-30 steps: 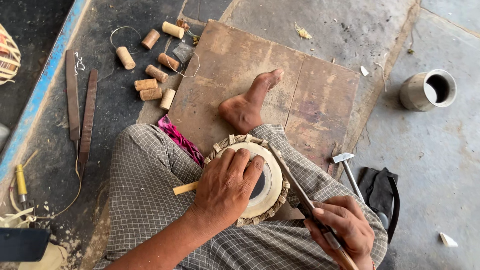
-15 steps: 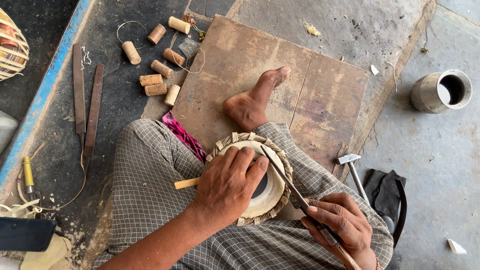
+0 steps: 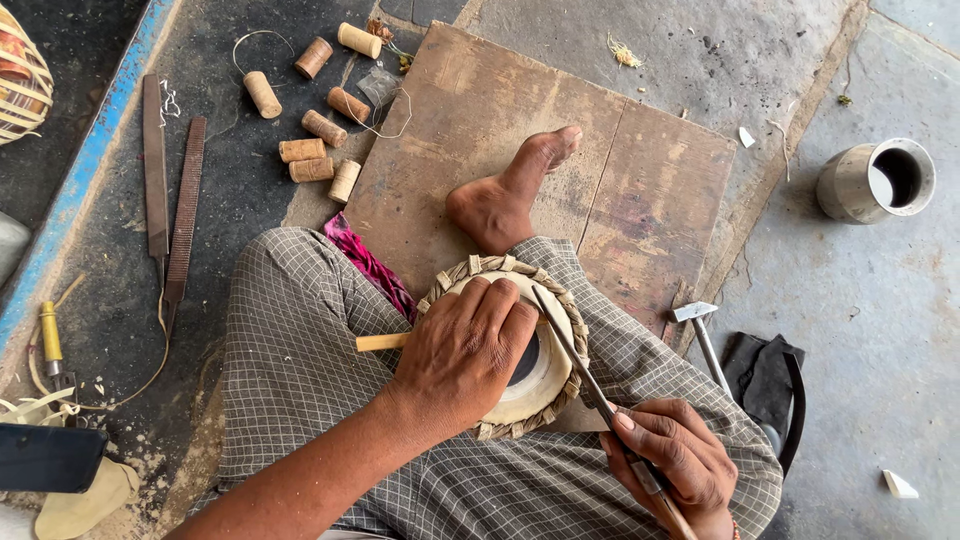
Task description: The person constructs a drum by hand, using a sharp blade to trim leather and wooden sticks to adjust the tension of the drum head while sitting on the floor.
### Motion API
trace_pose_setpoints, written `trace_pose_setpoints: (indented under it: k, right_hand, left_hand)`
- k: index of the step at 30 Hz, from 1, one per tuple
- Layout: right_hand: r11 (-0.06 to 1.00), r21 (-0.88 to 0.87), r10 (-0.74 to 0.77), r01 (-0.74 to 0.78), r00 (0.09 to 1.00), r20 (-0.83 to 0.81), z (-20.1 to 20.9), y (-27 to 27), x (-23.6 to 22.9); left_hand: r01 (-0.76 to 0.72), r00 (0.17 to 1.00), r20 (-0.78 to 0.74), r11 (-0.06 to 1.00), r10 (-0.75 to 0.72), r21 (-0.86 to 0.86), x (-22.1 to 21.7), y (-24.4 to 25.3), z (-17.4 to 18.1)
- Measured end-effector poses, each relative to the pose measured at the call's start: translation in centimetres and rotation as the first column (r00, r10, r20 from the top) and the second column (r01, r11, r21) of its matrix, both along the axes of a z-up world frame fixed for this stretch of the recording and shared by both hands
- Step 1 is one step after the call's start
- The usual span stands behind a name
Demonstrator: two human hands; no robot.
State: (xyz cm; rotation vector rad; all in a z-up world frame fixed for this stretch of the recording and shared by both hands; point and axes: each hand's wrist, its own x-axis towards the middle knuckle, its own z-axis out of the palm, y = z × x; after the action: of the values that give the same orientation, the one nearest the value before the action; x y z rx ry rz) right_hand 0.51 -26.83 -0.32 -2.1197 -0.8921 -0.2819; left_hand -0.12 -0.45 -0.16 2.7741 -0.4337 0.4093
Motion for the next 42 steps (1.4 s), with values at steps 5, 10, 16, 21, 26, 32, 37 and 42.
trace_pose_setpoints:
  k: [5,10,16,21,26,32,37,42]
  right_hand:
    - [0.999,0.029,-0.035,0.035,0.999,-0.002,0.1,0.6,-1.0]
    - [0.998,0.007,-0.058,0.058,0.998,0.006,0.0,0.6,-1.7]
    - [0.996,0.027,-0.09,0.09,0.996,-0.003,-0.2,0.7,-2.7]
    - [0.989,0.038,-0.14,0.141,0.989,-0.044,-0.5,1.0,-3.7]
    - [0.979,0.051,-0.196,0.199,0.979,-0.048,-0.8,1.3,-4.7]
    - [0.966,0.035,-0.251,0.255,0.964,-0.085,-0.9,1.6,-5.6]
    - [0.967,0.036,-0.248,0.252,0.966,-0.078,-1.2,1.6,-6.3]
    - [0.96,0.046,-0.272,0.276,0.959,-0.081,-1.8,1.8,-7.2]
  left_hand:
    - [0.034,0.999,0.032,0.999,-0.033,-0.021,0.1,0.3,0.2]
    - [0.057,0.997,0.048,0.998,-0.057,-0.01,0.2,0.5,0.4]
    - [0.099,0.993,0.073,0.995,-0.097,-0.029,0.3,0.8,0.0]
    - [0.152,0.984,0.097,0.988,-0.149,-0.027,0.6,1.1,-0.4]
    - [0.182,0.978,0.1,0.983,-0.181,-0.011,0.8,1.3,-0.3]
    - [0.211,0.972,0.116,0.977,-0.206,-0.029,0.9,1.5,0.1]
    - [0.241,0.966,0.099,0.97,-0.237,-0.03,1.2,1.6,-0.1]
    - [0.274,0.957,0.11,0.961,-0.268,-0.043,1.4,1.9,0.0]
